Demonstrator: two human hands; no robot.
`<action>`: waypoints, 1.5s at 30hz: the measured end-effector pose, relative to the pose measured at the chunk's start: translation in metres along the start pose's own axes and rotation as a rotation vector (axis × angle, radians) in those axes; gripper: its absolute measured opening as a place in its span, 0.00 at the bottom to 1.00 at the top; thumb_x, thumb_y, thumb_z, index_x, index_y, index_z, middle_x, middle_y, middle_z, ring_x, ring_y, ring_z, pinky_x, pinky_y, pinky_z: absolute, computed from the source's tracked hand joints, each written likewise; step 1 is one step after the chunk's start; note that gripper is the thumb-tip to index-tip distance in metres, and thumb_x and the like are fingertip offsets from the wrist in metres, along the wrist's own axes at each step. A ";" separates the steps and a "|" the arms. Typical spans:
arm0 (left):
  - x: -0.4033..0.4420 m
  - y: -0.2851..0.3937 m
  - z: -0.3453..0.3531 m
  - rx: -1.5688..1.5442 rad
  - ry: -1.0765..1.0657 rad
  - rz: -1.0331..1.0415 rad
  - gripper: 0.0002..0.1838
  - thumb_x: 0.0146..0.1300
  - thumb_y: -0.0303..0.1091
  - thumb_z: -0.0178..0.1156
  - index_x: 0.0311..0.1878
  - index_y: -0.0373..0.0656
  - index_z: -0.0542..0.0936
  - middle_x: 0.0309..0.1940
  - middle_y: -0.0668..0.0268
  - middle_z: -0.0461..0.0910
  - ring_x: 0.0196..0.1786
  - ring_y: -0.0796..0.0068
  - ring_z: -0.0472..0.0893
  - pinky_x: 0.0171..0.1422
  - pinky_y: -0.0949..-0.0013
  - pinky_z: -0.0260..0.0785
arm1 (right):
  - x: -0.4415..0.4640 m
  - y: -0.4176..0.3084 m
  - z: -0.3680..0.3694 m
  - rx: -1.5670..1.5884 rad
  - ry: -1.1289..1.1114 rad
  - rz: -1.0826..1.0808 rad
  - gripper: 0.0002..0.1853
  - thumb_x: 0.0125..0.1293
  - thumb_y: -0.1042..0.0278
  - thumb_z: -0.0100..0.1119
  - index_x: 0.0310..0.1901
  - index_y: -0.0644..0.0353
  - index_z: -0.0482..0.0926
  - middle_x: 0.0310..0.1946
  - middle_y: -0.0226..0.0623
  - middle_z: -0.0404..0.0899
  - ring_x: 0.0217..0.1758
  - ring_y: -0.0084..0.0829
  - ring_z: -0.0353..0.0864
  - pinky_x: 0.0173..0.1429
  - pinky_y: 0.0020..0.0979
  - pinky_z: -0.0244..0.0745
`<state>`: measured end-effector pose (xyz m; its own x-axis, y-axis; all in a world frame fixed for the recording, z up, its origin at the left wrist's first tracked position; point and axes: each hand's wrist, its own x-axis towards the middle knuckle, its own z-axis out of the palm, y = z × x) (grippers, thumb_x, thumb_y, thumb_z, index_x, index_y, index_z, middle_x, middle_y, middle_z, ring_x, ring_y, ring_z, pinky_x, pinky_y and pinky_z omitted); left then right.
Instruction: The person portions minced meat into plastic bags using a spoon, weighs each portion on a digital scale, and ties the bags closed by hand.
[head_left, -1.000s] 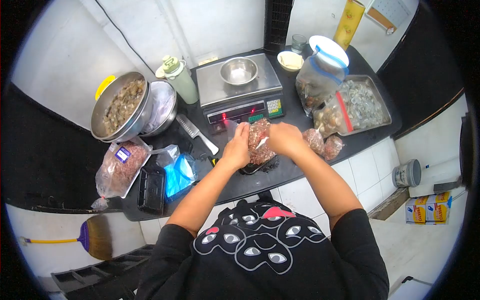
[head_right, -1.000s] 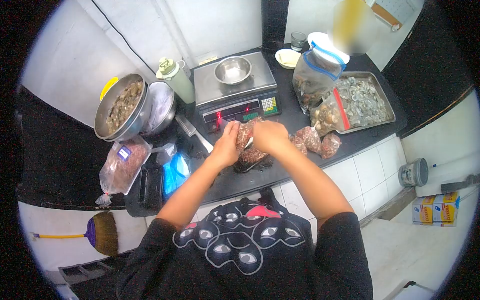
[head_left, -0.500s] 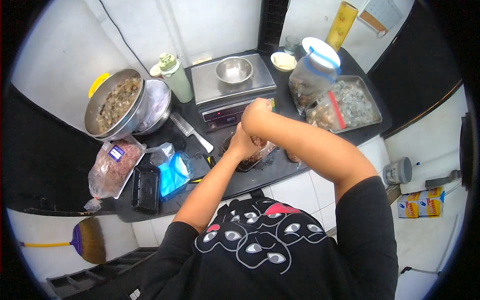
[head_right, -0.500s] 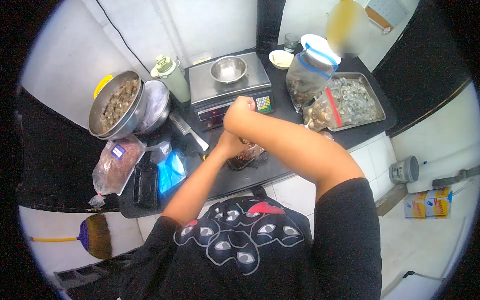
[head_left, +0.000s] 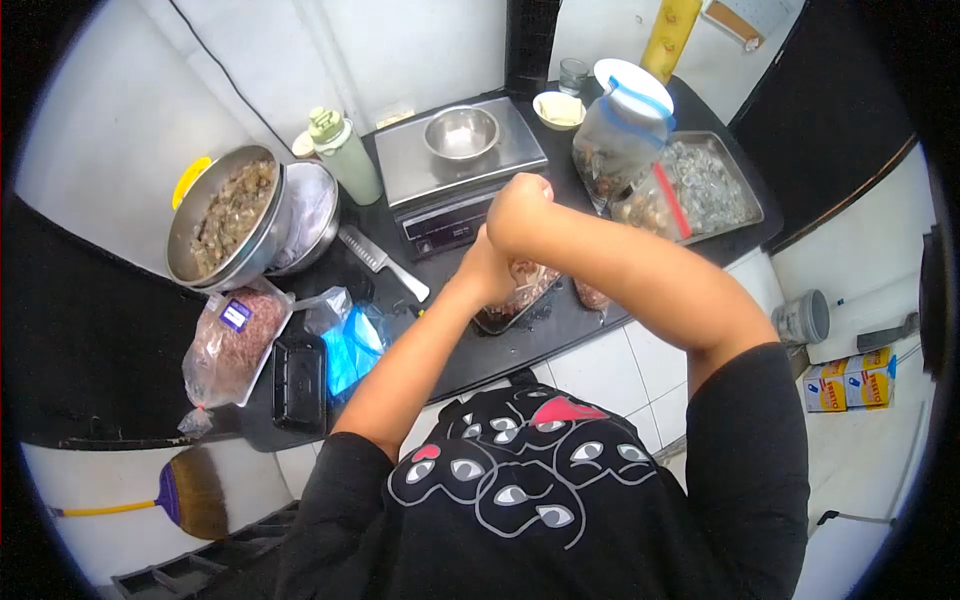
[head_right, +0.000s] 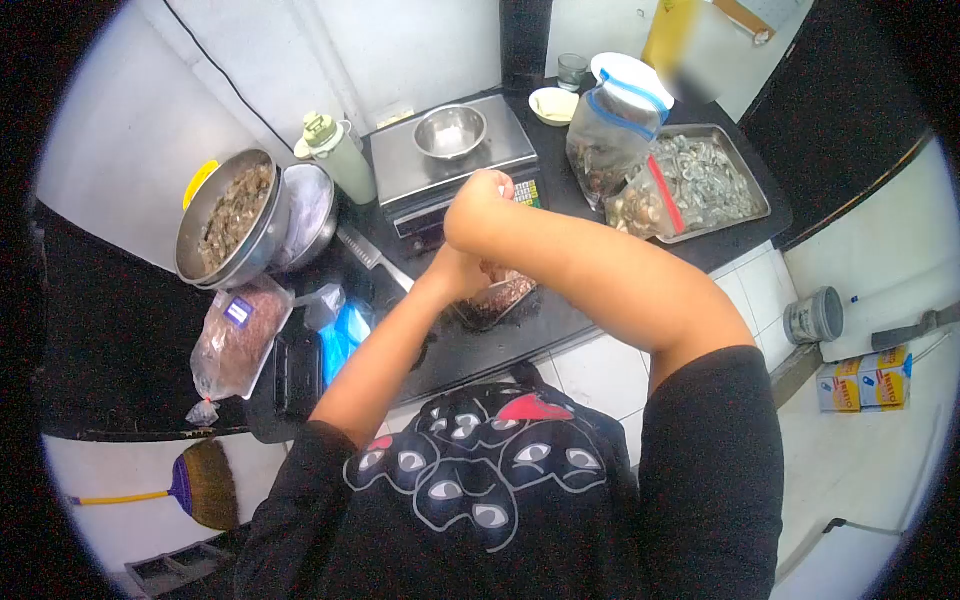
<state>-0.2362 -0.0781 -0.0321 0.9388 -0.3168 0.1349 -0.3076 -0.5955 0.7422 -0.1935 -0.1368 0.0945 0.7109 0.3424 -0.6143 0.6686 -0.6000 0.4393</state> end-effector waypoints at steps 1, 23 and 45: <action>-0.003 0.003 -0.002 0.001 0.091 0.041 0.27 0.46 0.24 0.64 0.54 0.41 0.71 0.52 0.53 0.72 0.56 0.56 0.72 0.56 0.64 0.66 | -0.016 0.005 -0.010 0.011 0.036 0.003 0.15 0.49 0.57 0.65 0.40 0.49 0.84 0.37 0.23 0.82 0.37 0.24 0.81 0.29 0.31 0.71; -0.045 -0.057 -0.042 0.067 0.398 -0.120 0.37 0.43 0.18 0.56 0.62 0.33 0.61 0.60 0.49 0.62 0.62 0.52 0.66 0.66 0.65 0.59 | -0.061 0.014 0.083 0.354 0.485 0.118 0.06 0.51 0.69 0.55 0.28 0.56 0.83 0.29 0.42 0.82 0.33 0.38 0.84 0.34 0.34 0.78; -0.068 -0.086 -0.009 -0.038 0.363 -0.164 0.40 0.41 0.17 0.56 0.64 0.38 0.60 0.62 0.52 0.61 0.64 0.55 0.65 0.67 0.67 0.58 | 0.037 -0.055 0.163 0.393 0.391 0.035 0.06 0.53 0.70 0.56 0.30 0.57 0.82 0.30 0.41 0.82 0.36 0.38 0.84 0.38 0.37 0.78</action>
<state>-0.2721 0.0005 -0.0991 0.9707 0.0662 0.2309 -0.1493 -0.5868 0.7959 -0.2396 -0.2094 -0.0591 0.8095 0.5152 -0.2818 0.5644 -0.8150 0.1312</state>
